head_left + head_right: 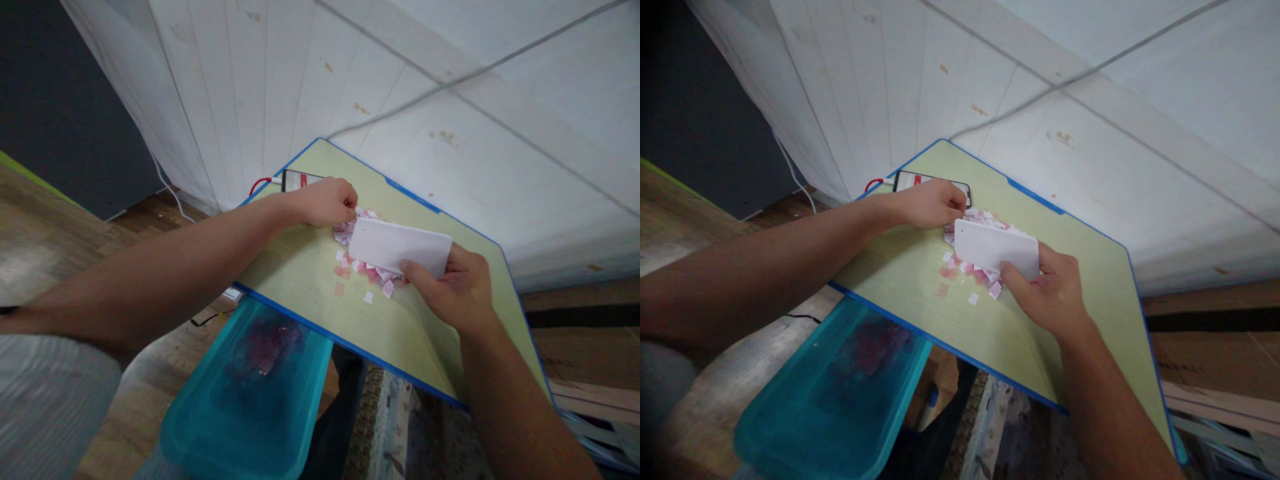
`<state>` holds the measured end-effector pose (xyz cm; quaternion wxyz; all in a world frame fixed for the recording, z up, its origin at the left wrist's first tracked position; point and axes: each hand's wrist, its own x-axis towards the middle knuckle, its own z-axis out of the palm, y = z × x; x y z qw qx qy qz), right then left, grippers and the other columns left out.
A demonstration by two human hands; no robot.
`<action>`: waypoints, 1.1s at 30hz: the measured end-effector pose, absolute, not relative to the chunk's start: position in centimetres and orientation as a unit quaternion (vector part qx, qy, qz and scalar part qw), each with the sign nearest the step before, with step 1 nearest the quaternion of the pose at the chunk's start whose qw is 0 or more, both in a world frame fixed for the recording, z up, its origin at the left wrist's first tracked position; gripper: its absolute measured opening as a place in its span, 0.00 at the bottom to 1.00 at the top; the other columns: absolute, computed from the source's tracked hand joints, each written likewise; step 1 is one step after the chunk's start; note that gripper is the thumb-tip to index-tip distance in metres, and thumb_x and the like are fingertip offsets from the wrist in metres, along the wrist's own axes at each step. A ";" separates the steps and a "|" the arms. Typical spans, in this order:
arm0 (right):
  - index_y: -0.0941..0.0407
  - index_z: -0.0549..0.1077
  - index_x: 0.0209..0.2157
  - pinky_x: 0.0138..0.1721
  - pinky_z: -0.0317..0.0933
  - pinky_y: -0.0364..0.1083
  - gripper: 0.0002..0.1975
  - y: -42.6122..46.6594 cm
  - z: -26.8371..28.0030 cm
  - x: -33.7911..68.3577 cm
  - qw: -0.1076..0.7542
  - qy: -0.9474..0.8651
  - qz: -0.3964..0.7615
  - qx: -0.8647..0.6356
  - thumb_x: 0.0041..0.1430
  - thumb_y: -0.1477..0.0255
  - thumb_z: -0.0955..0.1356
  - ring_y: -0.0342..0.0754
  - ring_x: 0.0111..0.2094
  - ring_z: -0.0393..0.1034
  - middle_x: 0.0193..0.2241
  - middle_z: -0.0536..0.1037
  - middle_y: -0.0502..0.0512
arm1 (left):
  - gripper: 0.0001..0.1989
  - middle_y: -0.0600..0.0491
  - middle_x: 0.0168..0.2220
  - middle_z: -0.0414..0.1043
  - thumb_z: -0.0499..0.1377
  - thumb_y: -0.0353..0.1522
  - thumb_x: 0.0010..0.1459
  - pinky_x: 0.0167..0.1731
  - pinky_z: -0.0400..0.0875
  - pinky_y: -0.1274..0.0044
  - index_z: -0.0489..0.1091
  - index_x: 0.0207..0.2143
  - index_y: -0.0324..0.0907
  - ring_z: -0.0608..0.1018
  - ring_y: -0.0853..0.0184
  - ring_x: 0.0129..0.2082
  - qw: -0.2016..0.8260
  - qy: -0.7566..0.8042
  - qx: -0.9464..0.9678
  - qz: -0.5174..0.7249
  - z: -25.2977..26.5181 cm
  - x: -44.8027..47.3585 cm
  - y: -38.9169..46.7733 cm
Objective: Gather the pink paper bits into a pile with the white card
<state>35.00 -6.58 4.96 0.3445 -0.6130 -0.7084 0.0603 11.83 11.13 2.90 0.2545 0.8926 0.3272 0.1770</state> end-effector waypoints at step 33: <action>0.57 0.82 0.37 0.21 0.66 0.44 0.10 -6.8 5.2 35.4 0.364 -0.691 0.132 -0.610 0.51 0.71 0.76 0.48 0.21 0.72 0.24 0.81 0.50 | 0.13 0.48 0.29 0.76 0.58 0.31 0.50 0.35 0.61 0.72 0.80 0.34 0.36 0.73 0.64 0.32 0.243 0.333 0.897 0.161 3.2 11.8 11.0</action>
